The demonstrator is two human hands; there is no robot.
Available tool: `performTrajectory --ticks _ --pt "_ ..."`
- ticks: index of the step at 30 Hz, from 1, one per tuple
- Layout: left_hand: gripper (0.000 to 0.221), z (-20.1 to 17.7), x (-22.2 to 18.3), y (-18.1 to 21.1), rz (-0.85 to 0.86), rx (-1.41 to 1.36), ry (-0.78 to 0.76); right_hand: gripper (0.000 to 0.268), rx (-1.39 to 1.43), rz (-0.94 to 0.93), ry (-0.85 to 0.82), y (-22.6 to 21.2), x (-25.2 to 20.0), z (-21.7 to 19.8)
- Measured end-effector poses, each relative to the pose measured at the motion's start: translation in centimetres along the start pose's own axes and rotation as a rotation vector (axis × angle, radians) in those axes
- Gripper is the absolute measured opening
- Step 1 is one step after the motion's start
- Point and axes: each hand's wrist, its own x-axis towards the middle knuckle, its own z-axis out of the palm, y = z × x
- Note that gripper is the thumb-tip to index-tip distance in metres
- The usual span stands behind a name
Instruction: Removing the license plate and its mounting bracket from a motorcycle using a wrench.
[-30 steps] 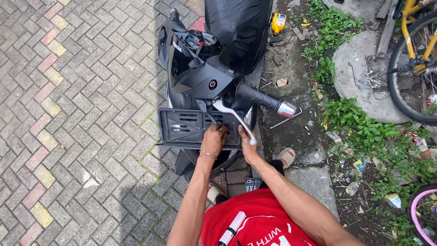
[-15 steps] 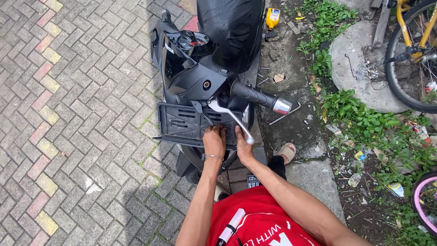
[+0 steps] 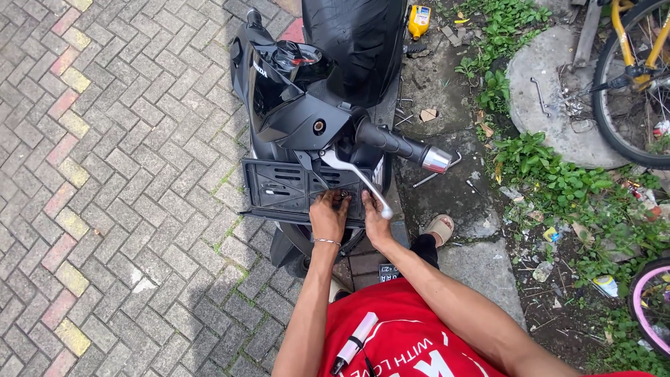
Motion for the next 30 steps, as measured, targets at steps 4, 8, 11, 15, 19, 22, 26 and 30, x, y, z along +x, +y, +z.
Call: performTrajectory --ticks 4,8,11,15,19,22,26,30 --pt "0.014 0.7 0.5 -0.3 0.045 0.047 0.038 0.037 0.013 0.013 0.007 -1.4 -0.2 0.3" --pt "0.018 -0.1 0.6 -0.4 0.259 0.118 0.009 0.035 0.046 0.014 0.018 -4.1 -1.4 0.3" --pt "0.017 -0.4 0.8 -0.6 0.279 0.082 0.004 0.035 0.029 -0.001 0.028 -3.4 -0.8 0.4" --pt "0.023 -0.9 0.4 -0.3 0.174 -0.012 0.037 0.033 0.038 0.009 0.029 -3.0 -0.8 0.4" --pt "0.012 -0.3 -0.2 -0.2 0.123 0.039 0.062 0.032 0.074 0.009 0.01 -2.2 -0.9 0.2" --pt "0.008 0.3 0.7 -0.7 0.187 0.042 0.068 0.031 0.068 -0.016 0.002 -2.9 -0.4 0.3" --pt "0.01 -0.9 0.5 -0.5 0.354 0.095 0.027 0.03 0.057 -0.03 -0.001 -4.1 -1.4 0.4" --pt "0.01 -1.3 1.0 -0.6 0.391 0.125 -0.02 0.033 0.057 -0.002 -0.013 -2.9 -0.7 0.7"
